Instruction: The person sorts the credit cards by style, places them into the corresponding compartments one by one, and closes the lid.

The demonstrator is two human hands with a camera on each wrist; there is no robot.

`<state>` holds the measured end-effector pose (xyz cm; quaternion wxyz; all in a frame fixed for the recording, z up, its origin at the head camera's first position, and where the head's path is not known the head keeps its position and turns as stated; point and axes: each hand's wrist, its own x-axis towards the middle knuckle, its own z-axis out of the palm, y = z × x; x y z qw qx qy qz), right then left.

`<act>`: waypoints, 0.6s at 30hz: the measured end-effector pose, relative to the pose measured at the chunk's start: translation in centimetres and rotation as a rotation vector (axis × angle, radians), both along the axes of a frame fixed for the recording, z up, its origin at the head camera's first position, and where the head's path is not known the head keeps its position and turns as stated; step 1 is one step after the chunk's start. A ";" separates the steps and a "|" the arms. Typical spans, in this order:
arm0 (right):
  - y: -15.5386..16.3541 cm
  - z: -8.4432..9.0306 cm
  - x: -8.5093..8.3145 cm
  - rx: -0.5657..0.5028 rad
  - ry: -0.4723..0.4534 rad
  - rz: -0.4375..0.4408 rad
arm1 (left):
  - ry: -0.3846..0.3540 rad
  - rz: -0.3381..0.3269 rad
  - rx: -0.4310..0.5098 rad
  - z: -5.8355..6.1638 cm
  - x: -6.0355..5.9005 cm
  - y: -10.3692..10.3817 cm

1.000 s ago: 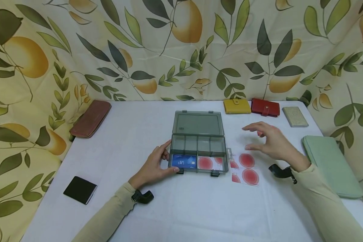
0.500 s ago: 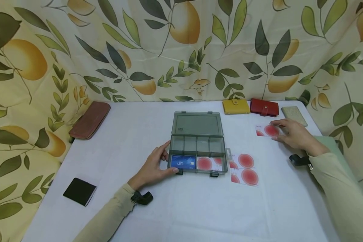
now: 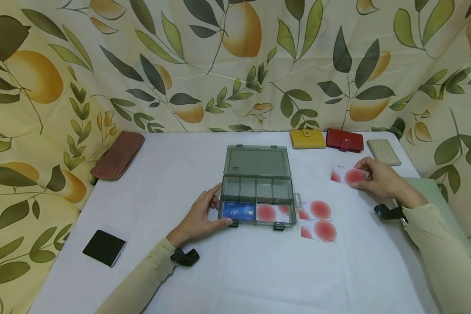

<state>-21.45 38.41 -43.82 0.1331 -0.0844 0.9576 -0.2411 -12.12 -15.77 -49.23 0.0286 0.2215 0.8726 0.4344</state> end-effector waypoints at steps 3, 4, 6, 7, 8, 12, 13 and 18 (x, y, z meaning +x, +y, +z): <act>-0.5 0.0 0.8 -0.017 0.027 0.019 | -0.001 -0.007 -0.003 0.0 0.0 0.1; -0.7 0.1 1.1 -0.029 0.034 0.024 | -0.001 -0.008 -0.002 0.0 0.0 0.0; -1.2 0.3 1.5 -0.083 0.025 0.017 | -0.001 -0.006 -0.005 0.0 0.1 0.0; -1.4 0.4 1.7 -0.113 0.025 0.008 | -0.001 -0.007 -0.006 0.0 0.1 0.0; -1.7 0.5 1.9 -0.147 0.027 -0.005 | 0.000 -0.007 -0.007 0.0 0.1 0.0; -3.0 1.3 2.8 -0.296 0.071 -0.076 | 0.006 -0.011 -0.015 0.0 0.0 -0.1; -3.4 1.5 3.1 -0.335 0.072 -0.097 | 0.005 -0.012 -0.017 0.0 0.0 -0.1; -5.9 2.4 4.9 -0.629 -0.029 -0.133 | 0.007 -0.016 -0.014 0.2 0.0 -0.1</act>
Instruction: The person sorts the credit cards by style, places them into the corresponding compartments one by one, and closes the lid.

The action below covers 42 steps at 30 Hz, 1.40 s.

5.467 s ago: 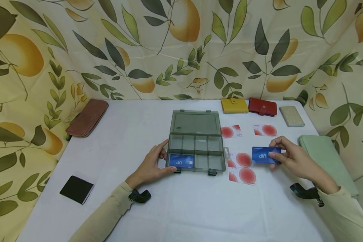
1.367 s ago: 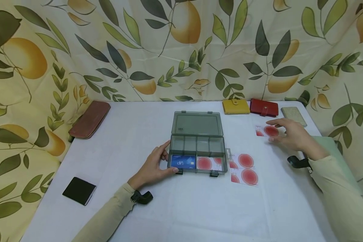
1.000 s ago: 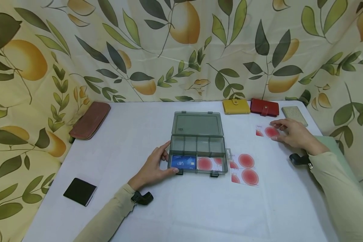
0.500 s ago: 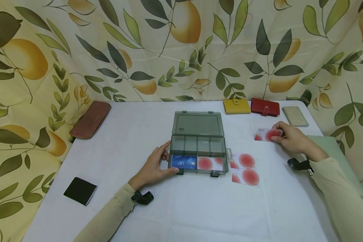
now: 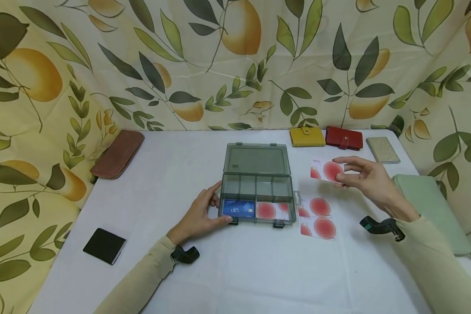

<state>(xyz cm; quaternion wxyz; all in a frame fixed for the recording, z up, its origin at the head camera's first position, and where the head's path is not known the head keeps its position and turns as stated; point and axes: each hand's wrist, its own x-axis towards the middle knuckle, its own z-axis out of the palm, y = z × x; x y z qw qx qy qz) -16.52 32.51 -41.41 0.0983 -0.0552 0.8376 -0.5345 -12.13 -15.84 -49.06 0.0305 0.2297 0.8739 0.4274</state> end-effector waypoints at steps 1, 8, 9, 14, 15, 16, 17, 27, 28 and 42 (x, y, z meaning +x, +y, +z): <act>-0.6 0.1 0.4 -0.066 -0.018 0.026 | -0.002 0.001 0.001 0.1 0.0 0.0; -5.1 -0.4 2.5 -0.218 -0.040 0.221 | -0.022 0.007 -0.001 0.2 -0.2 0.1; -5.7 -0.6 2.7 -0.186 -0.016 0.239 | -0.023 0.008 -0.002 0.2 -0.2 0.1; -8.2 -2.1 3.4 0.067 0.209 0.283 | -0.027 0.007 0.004 0.1 -0.3 0.2; -8.6 -2.4 3.5 0.098 0.254 0.287 | -0.028 0.006 0.003 0.1 -0.2 0.2; -9.0 -2.6 3.6 0.124 0.282 0.287 | -0.030 0.006 0.004 0.1 -0.2 0.2; -9.3 -2.8 3.7 0.144 0.305 0.287 | -0.030 0.007 0.003 0.1 -0.2 0.2; -9.1 -3.1 3.5 0.289 0.403 0.296 | -0.040 0.015 -0.011 0.3 -0.1 0.4; -8.6 -3.0 3.2 0.297 0.412 0.283 | -0.037 0.014 -0.011 0.3 -0.1 0.4; -3.1 -3.2 1.3 0.536 0.113 0.223 | -0.024 0.007 -0.002 0.3 0.0 0.1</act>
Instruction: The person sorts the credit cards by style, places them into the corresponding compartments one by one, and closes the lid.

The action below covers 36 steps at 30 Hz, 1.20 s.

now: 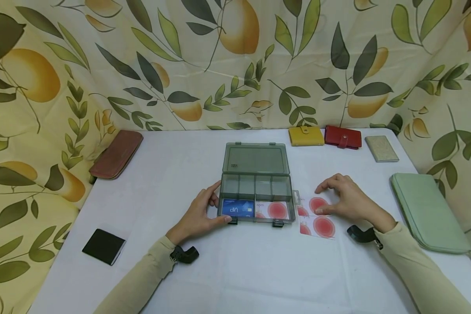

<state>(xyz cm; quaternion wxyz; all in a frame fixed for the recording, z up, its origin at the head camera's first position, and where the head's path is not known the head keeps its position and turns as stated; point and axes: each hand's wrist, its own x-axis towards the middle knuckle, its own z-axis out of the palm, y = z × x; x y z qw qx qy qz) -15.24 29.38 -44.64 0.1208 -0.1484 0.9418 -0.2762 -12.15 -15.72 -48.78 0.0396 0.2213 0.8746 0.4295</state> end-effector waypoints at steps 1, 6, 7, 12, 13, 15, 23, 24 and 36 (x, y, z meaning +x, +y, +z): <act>0.0 0.0 0.0 0.002 0.003 0.008 | 0.000 0.001 -0.001 0.0 0.0 0.0; 0.0 0.2 -0.2 0.015 0.011 0.047 | 0.002 -0.001 -0.001 -0.1 0.0 0.0; 0.0 0.4 -0.2 0.010 0.008 0.049 | 0.007 -0.004 -0.001 -0.1 0.0 0.0; 0.5 0.6 -0.2 -0.036 0.047 0.037 | 0.009 -0.004 -0.006 -0.1 0.0 0.1; 0.6 0.7 -0.2 -0.052 0.063 0.033 | 0.008 -0.004 -0.004 -0.1 0.0 0.1; 0.7 0.8 -0.2 -0.116 0.078 0.009 | 0.004 -0.001 -0.005 -0.1 0.0 0.0; -0.7 2.2 0.2 -0.466 -0.022 -0.129 | 0.012 0.002 -0.004 -0.1 0.0 0.0; -1.1 2.4 0.4 -0.494 -0.038 -0.122 | 0.011 0.003 -0.005 -0.1 0.0 0.0; -6.1 1.1 2.0 -0.396 0.170 0.158 | -0.010 0.007 -0.005 -0.2 -0.1 0.0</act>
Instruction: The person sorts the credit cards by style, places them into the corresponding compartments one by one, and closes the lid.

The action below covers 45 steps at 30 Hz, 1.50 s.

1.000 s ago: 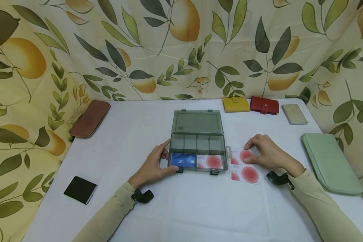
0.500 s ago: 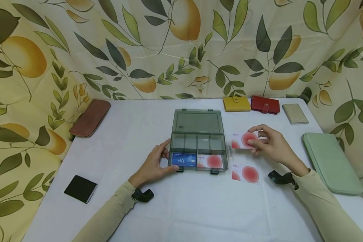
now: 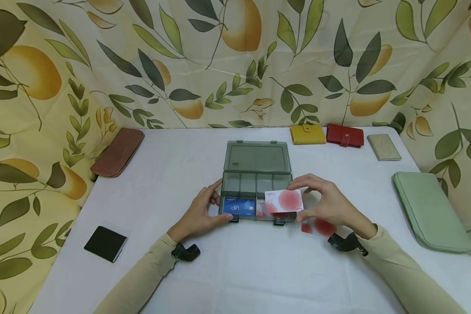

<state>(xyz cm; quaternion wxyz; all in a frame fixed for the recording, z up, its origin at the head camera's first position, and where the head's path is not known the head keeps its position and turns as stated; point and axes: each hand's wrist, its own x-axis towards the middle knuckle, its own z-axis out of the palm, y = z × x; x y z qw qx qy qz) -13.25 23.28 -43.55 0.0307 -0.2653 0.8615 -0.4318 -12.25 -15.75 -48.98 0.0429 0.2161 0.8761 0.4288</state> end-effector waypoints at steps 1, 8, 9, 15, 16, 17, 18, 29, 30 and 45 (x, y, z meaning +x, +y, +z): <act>-0.3 -0.2 0.0 0.011 0.030 0.005 | 0.000 0.000 0.000 0.0 0.0 0.0; -1.4 -1.6 0.3 0.049 0.071 -0.020 | 0.004 -0.002 -0.005 0.1 -0.1 0.0; -1.5 -1.7 0.4 0.053 0.063 -0.028 | 0.005 -0.002 -0.005 0.1 -0.1 0.0; -1.5 -1.7 0.6 0.091 0.061 -0.044 | 0.006 -0.004 -0.001 0.0 -0.1 0.0; -1.3 -1.6 0.6 0.100 0.069 -0.048 | 0.006 -0.005 0.000 0.0 -0.1 0.0; -0.9 -1.4 0.7 0.109 0.077 -0.054 | 0.006 -0.006 0.001 0.0 -0.1 0.0; -0.5 -1.2 0.8 0.116 0.083 -0.063 | 0.007 -0.006 0.002 0.0 -0.1 0.1; 6.2 -0.4 3.3 0.349 -0.081 -0.167 | 0.007 -0.004 0.004 0.0 0.2 -0.1; 6.4 -0.7 3.5 0.359 -0.084 -0.161 | 0.002 -0.001 0.005 0.0 0.2 -0.1; 6.6 -1.0 3.6 0.354 -0.088 -0.053 | 0.000 0.000 0.008 -0.1 0.1 0.0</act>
